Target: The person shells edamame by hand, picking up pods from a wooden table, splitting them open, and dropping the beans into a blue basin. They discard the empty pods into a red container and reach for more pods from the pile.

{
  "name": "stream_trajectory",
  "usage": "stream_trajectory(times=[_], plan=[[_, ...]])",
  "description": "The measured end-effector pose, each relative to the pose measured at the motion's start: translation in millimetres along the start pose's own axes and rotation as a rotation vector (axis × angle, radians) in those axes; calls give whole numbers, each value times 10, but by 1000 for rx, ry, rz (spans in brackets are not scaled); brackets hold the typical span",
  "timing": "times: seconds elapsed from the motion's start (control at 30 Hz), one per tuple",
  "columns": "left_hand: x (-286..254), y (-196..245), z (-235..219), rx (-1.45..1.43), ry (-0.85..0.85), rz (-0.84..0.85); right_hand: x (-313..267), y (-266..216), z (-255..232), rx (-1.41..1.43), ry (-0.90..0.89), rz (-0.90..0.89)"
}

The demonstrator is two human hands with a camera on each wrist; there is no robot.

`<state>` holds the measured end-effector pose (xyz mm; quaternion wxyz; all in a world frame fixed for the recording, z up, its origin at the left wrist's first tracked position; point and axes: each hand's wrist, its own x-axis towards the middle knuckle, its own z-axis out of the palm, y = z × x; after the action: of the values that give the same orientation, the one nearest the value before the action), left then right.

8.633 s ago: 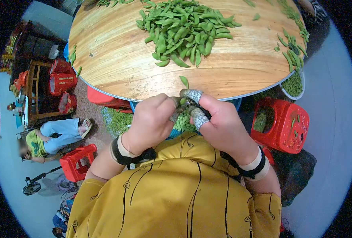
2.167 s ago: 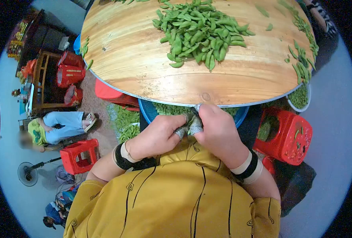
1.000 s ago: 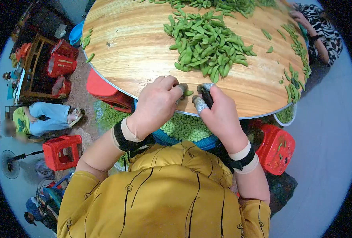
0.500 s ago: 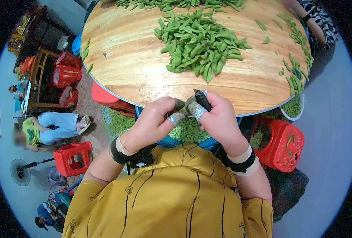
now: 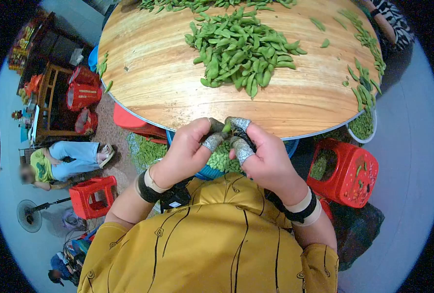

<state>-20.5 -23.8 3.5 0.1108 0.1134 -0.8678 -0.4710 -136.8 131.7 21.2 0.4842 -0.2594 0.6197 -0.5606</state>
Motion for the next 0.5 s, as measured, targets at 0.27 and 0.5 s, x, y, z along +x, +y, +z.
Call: stream_trajectory(times=[0.27, 0.5], plan=[[-27, 15, 38, 312, 98, 232, 13, 52, -30, 122, -5, 66], [-106, -41, 34, -1479, -261, -569, -94, 59, 7, 176, -35, -44]])
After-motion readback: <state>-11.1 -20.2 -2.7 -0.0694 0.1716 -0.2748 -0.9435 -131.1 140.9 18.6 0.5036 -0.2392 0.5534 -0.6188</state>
